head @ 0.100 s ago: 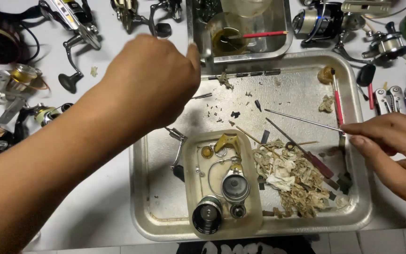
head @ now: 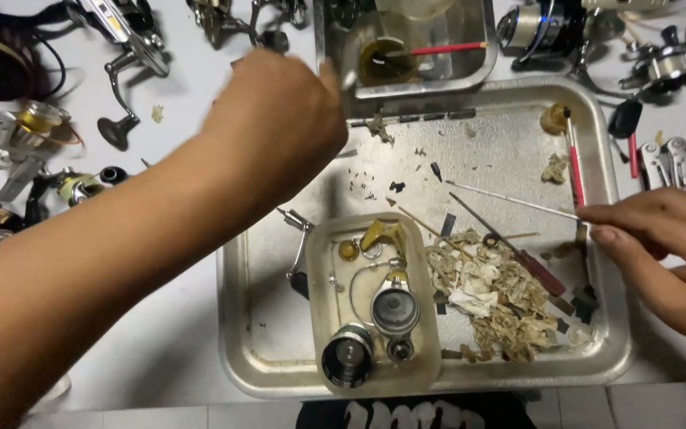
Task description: The person disassembles a fishing reel, removes the handle, and cleans the internal components using a brush and a liquid solvent. They wipe the parts with a cloth and place the cleaned components into a tray.
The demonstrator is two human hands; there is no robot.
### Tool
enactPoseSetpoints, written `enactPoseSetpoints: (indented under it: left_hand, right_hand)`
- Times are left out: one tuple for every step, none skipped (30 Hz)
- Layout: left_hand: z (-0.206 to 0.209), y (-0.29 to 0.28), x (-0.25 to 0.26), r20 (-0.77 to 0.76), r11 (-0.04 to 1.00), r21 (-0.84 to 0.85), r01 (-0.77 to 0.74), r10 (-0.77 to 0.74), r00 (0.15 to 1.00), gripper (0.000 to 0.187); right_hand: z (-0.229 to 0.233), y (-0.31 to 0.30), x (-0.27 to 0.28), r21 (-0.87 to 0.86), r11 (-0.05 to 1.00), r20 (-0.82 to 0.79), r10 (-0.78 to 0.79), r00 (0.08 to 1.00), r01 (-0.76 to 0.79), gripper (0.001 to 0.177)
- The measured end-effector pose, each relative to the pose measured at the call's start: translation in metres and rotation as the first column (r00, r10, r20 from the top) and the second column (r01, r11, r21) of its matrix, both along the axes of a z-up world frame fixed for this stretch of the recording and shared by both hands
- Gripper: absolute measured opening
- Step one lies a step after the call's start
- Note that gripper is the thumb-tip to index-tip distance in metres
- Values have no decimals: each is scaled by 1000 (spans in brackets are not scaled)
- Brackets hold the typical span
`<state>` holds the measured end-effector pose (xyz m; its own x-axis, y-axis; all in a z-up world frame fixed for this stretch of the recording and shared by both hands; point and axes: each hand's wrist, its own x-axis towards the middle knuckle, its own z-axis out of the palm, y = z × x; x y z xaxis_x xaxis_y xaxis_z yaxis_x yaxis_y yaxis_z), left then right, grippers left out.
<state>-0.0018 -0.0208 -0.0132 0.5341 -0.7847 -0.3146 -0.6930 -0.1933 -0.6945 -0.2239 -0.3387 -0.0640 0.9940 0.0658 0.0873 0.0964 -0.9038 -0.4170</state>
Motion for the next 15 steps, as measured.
enactPoseSetpoints:
  left_hand:
    - [-8,-2,-6,-10,1000,8,-2,2,1000,60]
    - [-12,-7,-4,-162,985,153,-80,105,981,34]
    - [-15,-12,-2,-294,944,301,-137,229,928,15]
    - [-17,-11,2,-293,942,311,-128,223,930,15]
    - [-21,-9,5,-265,975,201,-92,145,953,16]
    - [-30,-7,4,-249,995,82,-57,76,965,18]
    - [-31,-11,-2,-271,995,84,-56,77,959,18]
    - [-26,-14,0,-319,989,137,-61,102,942,19]
    - [-19,-18,2,-365,980,189,-64,130,922,20]
    - [-22,-15,3,-369,979,194,-61,131,920,20]
    - [-25,-12,4,-319,989,147,2,45,947,20]
    - [-28,-10,8,-258,993,100,70,-42,965,24]
    - [-21,-13,6,-258,992,102,72,-44,965,24]
    - [-15,-15,4,-278,985,96,143,-111,954,18]
    - [-9,-16,3,-298,973,89,212,-177,938,17]
  right_hand:
    - [-2,3,-8,8,1000,-10,2,1000,-2,31]
    - [-4,2,-5,4,1000,-8,5,1000,-5,31]
    - [-5,0,-2,0,1000,-6,7,1000,-7,32]
    - [-2,4,1,10,1000,-8,-2,1000,2,32]
    - [1,8,4,58,998,-4,-32,999,32,31]
    - [5,10,5,96,994,-22,-53,998,54,30]
    - [3,10,-1,96,994,-45,-52,998,56,30]
    - [0,10,2,108,994,-2,-34,999,34,29]
    - [-2,10,5,119,993,42,-16,999,11,28]
    - [-2,10,6,124,992,36,-17,999,13,28]
    - [-3,11,7,106,994,50,19,999,-24,27]
    - [-3,10,10,85,995,68,54,996,-60,26]
    - [1,15,11,87,995,69,51,996,-57,26]
    - [4,17,12,106,994,45,24,999,-29,26]
    - [4,18,11,124,992,20,-3,1000,0,27]
